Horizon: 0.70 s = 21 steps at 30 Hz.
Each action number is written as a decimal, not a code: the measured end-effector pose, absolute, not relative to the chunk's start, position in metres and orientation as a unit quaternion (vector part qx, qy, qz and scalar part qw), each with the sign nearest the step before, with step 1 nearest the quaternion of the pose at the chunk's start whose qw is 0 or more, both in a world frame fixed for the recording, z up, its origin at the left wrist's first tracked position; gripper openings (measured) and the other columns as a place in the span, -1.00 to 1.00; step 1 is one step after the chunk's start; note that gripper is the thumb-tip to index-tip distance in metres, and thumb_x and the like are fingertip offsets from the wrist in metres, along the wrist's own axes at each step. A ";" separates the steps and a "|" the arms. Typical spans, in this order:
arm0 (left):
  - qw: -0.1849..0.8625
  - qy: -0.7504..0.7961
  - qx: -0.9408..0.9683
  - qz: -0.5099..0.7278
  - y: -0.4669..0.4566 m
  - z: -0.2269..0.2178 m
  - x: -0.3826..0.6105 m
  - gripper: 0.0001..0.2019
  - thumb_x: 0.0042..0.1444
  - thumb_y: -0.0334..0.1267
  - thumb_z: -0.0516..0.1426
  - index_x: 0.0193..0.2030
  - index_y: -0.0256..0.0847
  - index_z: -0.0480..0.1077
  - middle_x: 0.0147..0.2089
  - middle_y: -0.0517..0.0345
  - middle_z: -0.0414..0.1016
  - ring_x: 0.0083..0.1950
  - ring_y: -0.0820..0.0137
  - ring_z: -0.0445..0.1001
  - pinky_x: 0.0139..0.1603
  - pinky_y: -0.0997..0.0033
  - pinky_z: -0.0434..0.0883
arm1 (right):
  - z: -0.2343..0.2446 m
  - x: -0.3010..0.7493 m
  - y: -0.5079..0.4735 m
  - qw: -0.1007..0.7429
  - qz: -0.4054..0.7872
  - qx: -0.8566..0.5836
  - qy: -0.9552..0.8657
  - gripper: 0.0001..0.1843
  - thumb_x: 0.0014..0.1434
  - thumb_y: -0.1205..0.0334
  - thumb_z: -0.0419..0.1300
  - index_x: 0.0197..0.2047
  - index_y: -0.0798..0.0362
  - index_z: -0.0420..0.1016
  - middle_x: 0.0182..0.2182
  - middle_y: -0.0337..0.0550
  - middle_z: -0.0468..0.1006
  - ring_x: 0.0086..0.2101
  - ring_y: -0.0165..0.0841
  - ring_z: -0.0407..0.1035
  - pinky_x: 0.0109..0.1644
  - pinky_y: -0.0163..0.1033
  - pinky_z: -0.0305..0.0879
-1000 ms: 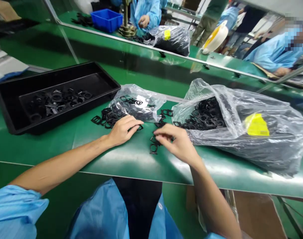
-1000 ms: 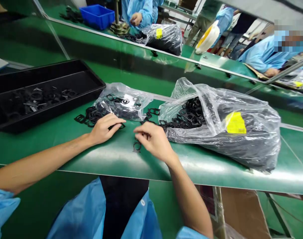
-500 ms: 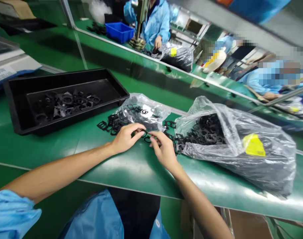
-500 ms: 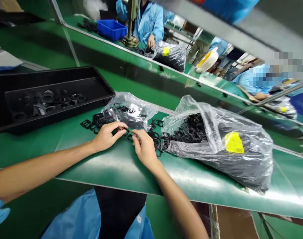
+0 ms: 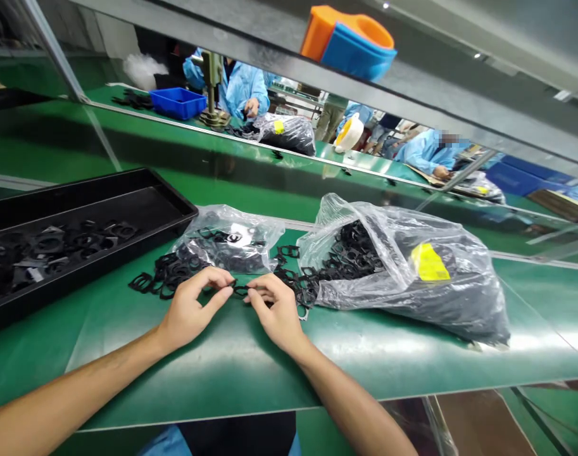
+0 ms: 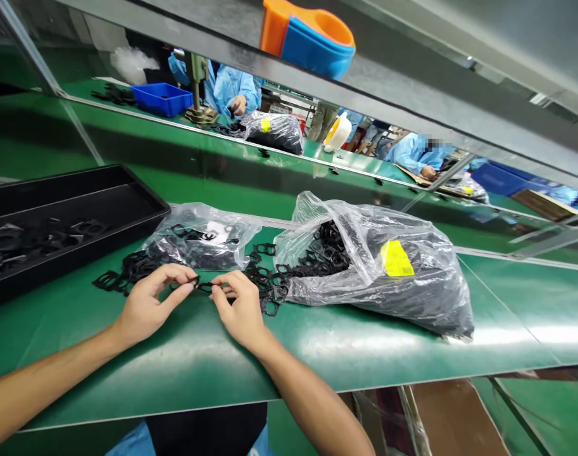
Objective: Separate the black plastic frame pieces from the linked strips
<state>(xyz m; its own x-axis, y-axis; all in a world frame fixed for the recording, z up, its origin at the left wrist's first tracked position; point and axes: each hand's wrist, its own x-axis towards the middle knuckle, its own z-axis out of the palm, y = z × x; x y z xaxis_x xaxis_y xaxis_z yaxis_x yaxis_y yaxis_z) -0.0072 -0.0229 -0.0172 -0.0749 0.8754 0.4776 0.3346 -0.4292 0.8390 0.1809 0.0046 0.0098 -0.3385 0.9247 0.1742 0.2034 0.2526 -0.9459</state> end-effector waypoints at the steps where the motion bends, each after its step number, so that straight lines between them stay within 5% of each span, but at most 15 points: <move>1: 0.268 0.487 0.611 0.563 -0.023 -0.018 -0.007 -0.87 0.27 -0.23 0.18 -0.29 -0.19 0.38 -0.19 0.09 0.61 -0.20 0.39 0.62 -0.12 0.44 0.54 | 0.010 0.181 0.004 0.398 0.460 -0.414 -0.677 -0.93 0.23 0.25 0.20 -0.28 0.04 0.48 -0.26 -0.17 0.50 -0.38 -0.41 0.58 -0.24 -0.31 0.52; 10: 0.295 0.501 0.580 0.571 -0.020 -0.026 -0.012 -0.83 0.25 -0.19 0.21 -0.31 -0.18 0.36 -0.07 0.04 0.62 -0.02 0.35 0.63 0.07 0.37 0.54 | -0.002 0.177 -0.003 0.270 0.519 -0.409 -0.701 -0.92 0.21 0.36 0.14 -0.32 0.01 0.36 -0.47 -0.29 0.46 -0.45 -0.42 0.53 -0.38 -0.39 0.38; 16: 0.150 0.459 0.696 0.530 -0.021 -0.023 -0.015 -0.95 0.24 -0.30 0.24 -0.26 -0.16 0.47 -0.09 0.10 0.58 -0.03 0.39 0.57 0.06 0.39 0.49 | -0.004 0.174 0.000 0.329 0.571 -0.434 -0.615 -0.94 0.18 0.27 0.21 -0.29 0.02 0.39 -0.44 -0.29 0.48 -0.41 -0.40 0.57 -0.29 -0.33 0.43; 21: 0.093 0.393 0.767 0.498 -0.023 -0.017 -0.012 -0.97 0.27 -0.34 0.23 -0.18 -0.16 0.51 -0.12 0.09 0.61 -0.11 0.40 0.55 -0.04 0.40 0.48 | -0.003 0.173 0.006 0.363 0.665 -0.405 -0.512 -0.73 0.03 0.11 0.39 -0.28 0.06 0.46 -0.43 -0.35 0.45 -0.50 -0.49 0.49 -0.29 -0.33 0.46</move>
<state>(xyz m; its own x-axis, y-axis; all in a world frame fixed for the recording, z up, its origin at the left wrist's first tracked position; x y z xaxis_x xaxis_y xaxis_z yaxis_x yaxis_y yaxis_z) -0.0121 -0.0228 -0.0170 0.1948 0.6960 0.6911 0.5111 -0.6734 0.5341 0.1725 0.0056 -0.0031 -0.4082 0.8976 -0.1663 -0.0687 -0.2119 -0.9749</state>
